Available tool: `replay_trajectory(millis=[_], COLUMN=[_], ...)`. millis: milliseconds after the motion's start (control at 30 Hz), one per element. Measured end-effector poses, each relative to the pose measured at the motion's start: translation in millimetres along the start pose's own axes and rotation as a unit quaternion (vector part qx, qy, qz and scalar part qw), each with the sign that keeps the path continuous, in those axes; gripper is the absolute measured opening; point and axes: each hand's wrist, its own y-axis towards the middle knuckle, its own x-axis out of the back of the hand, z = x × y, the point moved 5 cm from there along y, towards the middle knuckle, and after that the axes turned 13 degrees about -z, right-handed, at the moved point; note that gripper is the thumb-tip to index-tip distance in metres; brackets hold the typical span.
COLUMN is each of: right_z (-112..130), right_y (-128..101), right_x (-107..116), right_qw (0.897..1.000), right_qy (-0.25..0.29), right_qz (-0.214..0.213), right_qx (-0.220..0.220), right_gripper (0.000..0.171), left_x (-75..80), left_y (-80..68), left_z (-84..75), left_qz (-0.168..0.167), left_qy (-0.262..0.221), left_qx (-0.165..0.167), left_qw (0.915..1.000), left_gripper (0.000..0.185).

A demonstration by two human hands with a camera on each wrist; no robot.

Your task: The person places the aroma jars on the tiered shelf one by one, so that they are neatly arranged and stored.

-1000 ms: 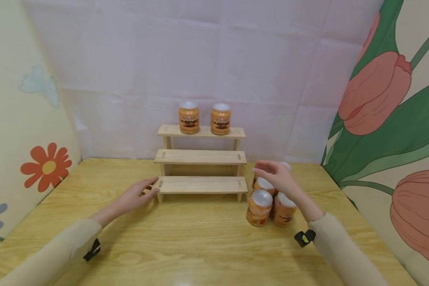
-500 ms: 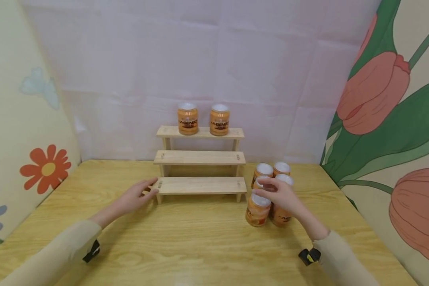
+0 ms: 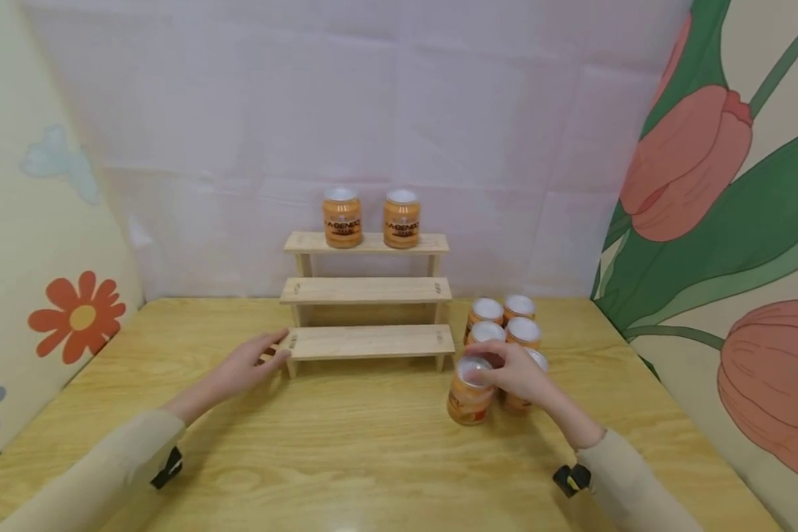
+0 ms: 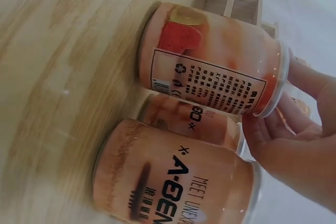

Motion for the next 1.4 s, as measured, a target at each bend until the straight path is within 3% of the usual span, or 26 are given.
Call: replay_trajectory(millis=[100,233,467,600,833,933,1067,1200,1300,1400], right_z=[1,6,13,12,10,7,-2,-9,-10,-10], right_y=[-1,-6,-13,-14,-17,-17,-21,-24,-26,-25], right_x=[-2,-5,-8,-8,-5,-8,-16,-25,-28,-29], right_qw=[1.000,0.999,0.992,0.991,0.993,0.998,0.997,0.991,0.988,0.991], right_qy=[0.014,0.022,-0.063,-0.082,-0.065,-0.016,0.064,0.054,0.040,0.042], right_qz=[0.011,-0.008,-0.090,-0.083,-0.053,-0.036,-0.029,-0.066,-0.091,-0.094], right_qx=[0.011,0.036,0.065,0.066,0.080,0.051,-0.040,-0.106,-0.119,-0.090], right_gripper=[0.045,0.048,0.053,0.053,0.054,0.057,0.068,0.078,0.075,0.064], left_x=[0.7,0.4,0.3,-0.2,-0.2,0.4,1.2,1.2,1.1,0.7], left_y=[0.2,0.2,-1.6,-2.4,-2.1,-1.7,-0.9,-1.0,-1.4,-1.9], left_z=[0.4,0.9,-1.3,-1.1,-1.2,-1.1,-1.1,-0.3,-0.4,-0.7], left_qz=[-0.001,-0.002,-0.004,-0.004,-0.002,-0.003,-0.001,0.001,0.001,0.002], left_qy=[0.000,0.007,0.007,0.003,0.004,0.003,0.006,0.009,0.008,0.007], left_qx=[0.000,-0.005,-0.009,-0.005,-0.006,-0.004,-0.004,-0.005,-0.005,-0.006], left_qw=[1.0000,1.0000,0.9999,1.0000,1.0000,1.0000,1.0000,0.9999,1.0000,1.0000], left_gripper=[0.060,0.060,0.059,0.059,0.059,0.059,0.059,0.059,0.059,0.059])
